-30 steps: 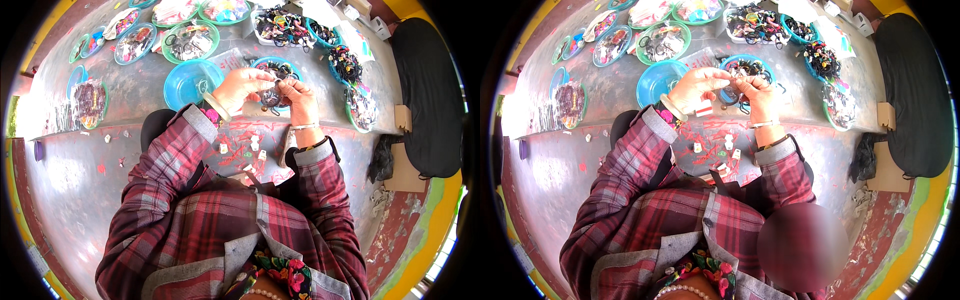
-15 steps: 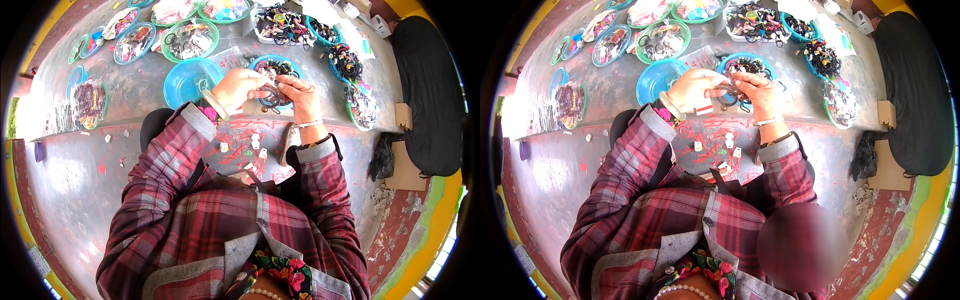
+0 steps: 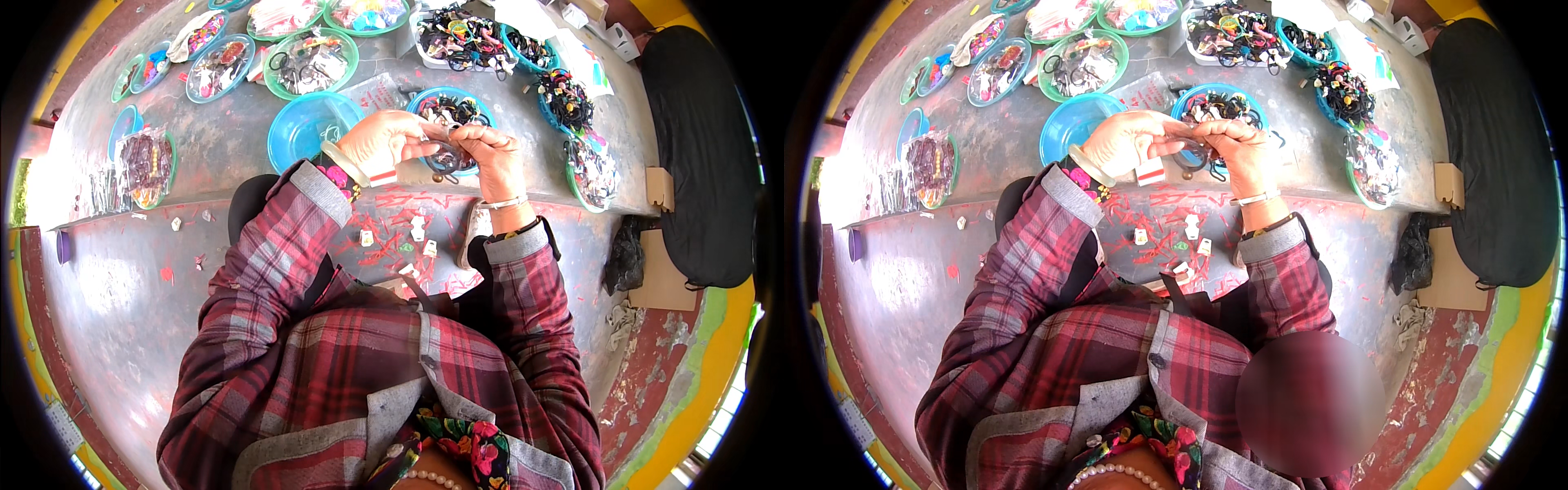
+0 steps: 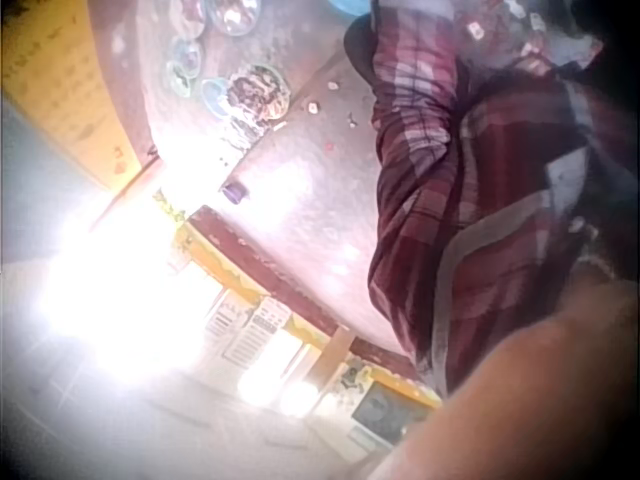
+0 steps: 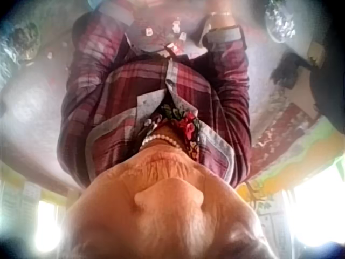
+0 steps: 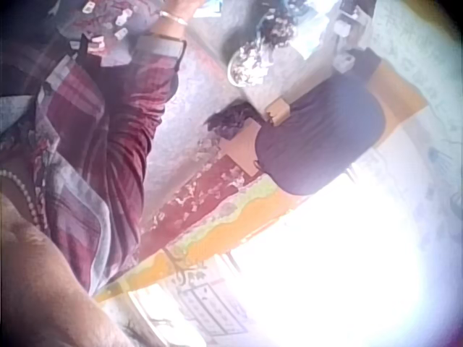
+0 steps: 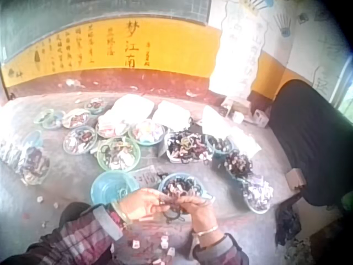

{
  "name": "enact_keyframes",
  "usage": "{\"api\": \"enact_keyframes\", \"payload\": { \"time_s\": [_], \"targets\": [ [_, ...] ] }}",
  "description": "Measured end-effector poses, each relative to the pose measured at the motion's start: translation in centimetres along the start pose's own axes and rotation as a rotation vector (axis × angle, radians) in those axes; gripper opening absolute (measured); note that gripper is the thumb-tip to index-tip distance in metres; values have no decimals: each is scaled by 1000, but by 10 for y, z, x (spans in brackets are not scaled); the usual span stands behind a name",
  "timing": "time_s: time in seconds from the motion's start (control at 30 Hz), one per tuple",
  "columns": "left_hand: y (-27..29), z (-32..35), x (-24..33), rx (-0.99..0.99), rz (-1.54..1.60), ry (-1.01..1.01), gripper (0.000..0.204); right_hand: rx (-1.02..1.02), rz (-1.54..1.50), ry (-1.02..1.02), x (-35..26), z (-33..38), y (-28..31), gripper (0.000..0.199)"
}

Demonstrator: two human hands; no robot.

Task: The person sits on the floor and assembles small hair accessories by hand. They pick up small plastic clips and rubber bands from a blue bowl, attach the bands to the clips, and place the finished items into a clear plastic bag.

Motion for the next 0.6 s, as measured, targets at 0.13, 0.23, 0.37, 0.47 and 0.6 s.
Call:
{"api": "enact_keyframes", "payload": {
  "time_s": [0.13, 0.23, 0.37, 0.47, 0.6],
  "targets": [
    [-8, -1, 1, 154, 60, 106, 30, -2, 10, 26, 4, 0, -1, 13],
    [-5, -3, -3, 187, -84, 86, 29, -11, 23, 18, 1, 0, -2, 15],
    [4, -6, -7, 212, -163, 97, 28, -52, 40, 12, 3, -1, 2, 18],
    [0, -5, -4, 262, -215, 75, 27, -17, -3, 31, 2, -3, 6, 19],
    [-3, -4, -4, 325, -231, -22, 25, 86, -83, -24, -12, -6, -1, 21]
  ]
}}
Point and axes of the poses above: each hand's wrist, its own z-axis away from the middle knuckle, its own y-axis out of the back of the hand, x = y × z, the point moved 1 cm from there along -z, towards the middle knuckle, and after that the axes turned 7 degrees about y, right-handed, at the moved point
